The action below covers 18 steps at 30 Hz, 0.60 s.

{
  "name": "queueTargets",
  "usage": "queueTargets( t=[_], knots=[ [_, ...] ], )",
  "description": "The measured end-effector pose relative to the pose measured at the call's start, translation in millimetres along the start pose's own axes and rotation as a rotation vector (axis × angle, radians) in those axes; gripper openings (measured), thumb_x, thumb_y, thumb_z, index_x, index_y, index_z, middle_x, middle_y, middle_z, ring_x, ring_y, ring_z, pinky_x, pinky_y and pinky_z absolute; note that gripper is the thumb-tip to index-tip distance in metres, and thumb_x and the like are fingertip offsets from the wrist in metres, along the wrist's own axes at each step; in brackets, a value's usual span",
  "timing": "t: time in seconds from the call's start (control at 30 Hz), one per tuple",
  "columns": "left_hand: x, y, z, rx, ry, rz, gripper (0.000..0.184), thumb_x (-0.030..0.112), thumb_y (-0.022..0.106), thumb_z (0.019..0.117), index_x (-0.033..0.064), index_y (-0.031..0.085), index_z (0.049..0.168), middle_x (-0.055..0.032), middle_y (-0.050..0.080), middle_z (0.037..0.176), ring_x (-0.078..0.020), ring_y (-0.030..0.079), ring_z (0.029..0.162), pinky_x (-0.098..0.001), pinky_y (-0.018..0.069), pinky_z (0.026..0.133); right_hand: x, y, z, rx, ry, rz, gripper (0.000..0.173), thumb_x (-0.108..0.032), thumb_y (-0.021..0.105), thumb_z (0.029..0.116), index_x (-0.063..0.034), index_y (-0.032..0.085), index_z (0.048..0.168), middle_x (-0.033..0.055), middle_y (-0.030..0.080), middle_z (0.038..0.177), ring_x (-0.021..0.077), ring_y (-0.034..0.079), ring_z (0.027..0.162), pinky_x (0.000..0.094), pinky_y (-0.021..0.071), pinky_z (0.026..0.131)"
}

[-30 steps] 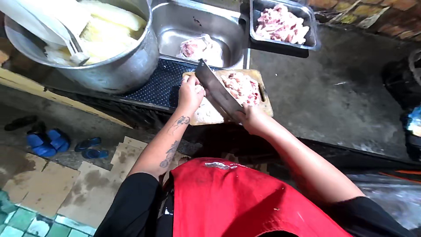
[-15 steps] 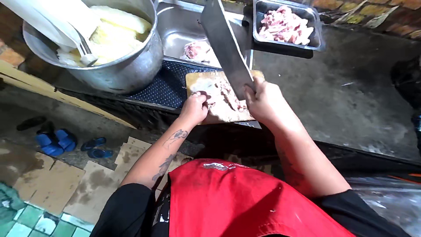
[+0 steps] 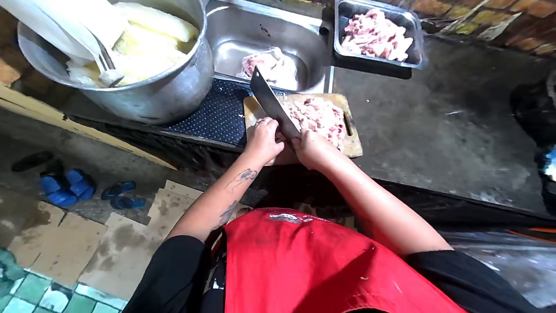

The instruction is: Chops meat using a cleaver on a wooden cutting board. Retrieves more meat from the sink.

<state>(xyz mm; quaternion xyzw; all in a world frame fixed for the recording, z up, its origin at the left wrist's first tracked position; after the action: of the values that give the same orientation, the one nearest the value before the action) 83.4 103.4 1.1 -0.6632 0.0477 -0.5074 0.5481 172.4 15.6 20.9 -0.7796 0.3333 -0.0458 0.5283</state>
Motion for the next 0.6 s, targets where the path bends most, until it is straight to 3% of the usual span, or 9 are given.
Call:
queueTargets(
  t=[0.1,0.17,0.27,0.37,0.43,0.47,0.53,0.6],
  knots=[
    [0.5,0.4,5.3,-0.024,0.011,0.010,0.026,0.003,0.072,0.0866,-0.0043,0.071,0.112,-0.0221,0.067,0.125,-0.0374,0.064,0.120,-0.0548,0.0498,0.104,-18.1,-8.5,17.6,0.024,-0.050,0.021,0.033,-0.028,0.045,0.1095,0.0001,0.062,0.117,0.0233,0.069,0.104,0.0410,0.070,0.100,0.0623,0.0548,0.082],
    [2.2,0.0,6.9,0.007,0.047,0.010,0.019,0.001,0.068,0.0905,-0.0031,0.073,0.108,-0.0211,0.070,0.119,-0.0369,0.066,0.117,-0.0548,0.0513,0.102,-17.5,-11.3,30.6,0.020,-0.075,0.057,0.034,-0.029,0.045,0.1099,0.0004,0.061,0.116,0.0234,0.068,0.104,0.0408,0.069,0.099,0.0617,0.0547,0.081],
    [-1.6,-9.5,11.7,0.065,0.011,0.024,0.014,0.009,0.068,0.0950,-0.0012,0.074,0.103,-0.0198,0.072,0.108,-0.0353,0.069,0.107,-0.0527,0.0538,0.097,6.3,-11.6,31.3,0.004,-0.076,0.169,0.036,-0.031,0.049,0.1096,0.0015,0.060,0.119,0.0215,0.067,0.091,0.0343,0.069,0.072,0.0542,0.0579,0.065],
    [-5.1,-20.2,14.5,0.114,-0.100,0.018,0.021,0.009,0.068,0.0961,-0.0021,0.070,0.114,-0.0227,0.069,0.115,-0.0376,0.068,0.110,-0.0537,0.0540,0.098,44.3,-12.2,13.0,-0.012,0.038,0.194,0.035,-0.030,0.048,0.1106,-0.0019,0.057,0.129,0.0200,0.066,0.085,0.0294,0.066,0.060,0.0477,0.0580,0.058],
    [6.1,-13.2,11.9,0.107,-0.065,0.048,0.026,0.014,0.066,0.1008,-0.0041,0.064,0.120,-0.0262,0.065,0.123,-0.0425,0.066,0.113,-0.0580,0.0540,0.097,60.7,-19.0,4.1,0.015,0.096,0.200,0.032,-0.028,0.048,0.1106,-0.0010,0.058,0.126,0.0192,0.065,0.083,0.0280,0.065,0.057,0.0461,0.0574,0.056],
    [11.6,-4.2,13.5,0.096,-0.019,0.091,0.024,0.018,0.066,0.1013,-0.0038,0.066,0.112,-0.0246,0.065,0.119,-0.0413,0.067,0.109,-0.0574,0.0557,0.093,64.1,-23.2,1.1,0.037,0.110,0.202,0.032,-0.028,0.047,0.1108,-0.0009,0.058,0.124,0.0191,0.066,0.084,0.0283,0.066,0.059,0.0467,0.0581,0.058],
    [19.2,11.4,17.2,0.022,0.065,0.109,0.024,0.021,0.068,0.1000,-0.0024,0.071,0.102,-0.0211,0.068,0.112,-0.0383,0.066,0.112,-0.0539,0.0548,0.097,58.5,-37.3,-8.6,0.122,0.093,0.183,0.033,-0.029,0.045,0.1110,-0.0010,0.060,0.121,0.0205,0.068,0.089,0.0318,0.070,0.067,0.0513,0.0596,0.065],
    [20.4,7.1,14.9,-0.059,0.099,0.044,0.020,0.017,0.071,0.0974,-0.0013,0.076,0.103,-0.0192,0.071,0.115,-0.0358,0.066,0.115,-0.0521,0.0518,0.103,42.3,-58.6,-23.0,0.246,0.016,0.157,0.032,-0.027,0.047,0.1104,-0.0004,0.063,0.118,0.0221,0.069,0.093,0.0374,0.071,0.081,0.0587,0.0571,0.073]
  ],
)
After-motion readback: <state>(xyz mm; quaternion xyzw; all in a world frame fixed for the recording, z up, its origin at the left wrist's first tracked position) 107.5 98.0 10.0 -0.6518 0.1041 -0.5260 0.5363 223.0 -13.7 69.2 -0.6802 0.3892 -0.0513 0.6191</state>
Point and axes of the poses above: each hand's wrist, its own z-axis towards the middle knuckle, its own y-axis out of the palm, x = y × z, the point moved 9 cm from there along z, towards the middle knuckle
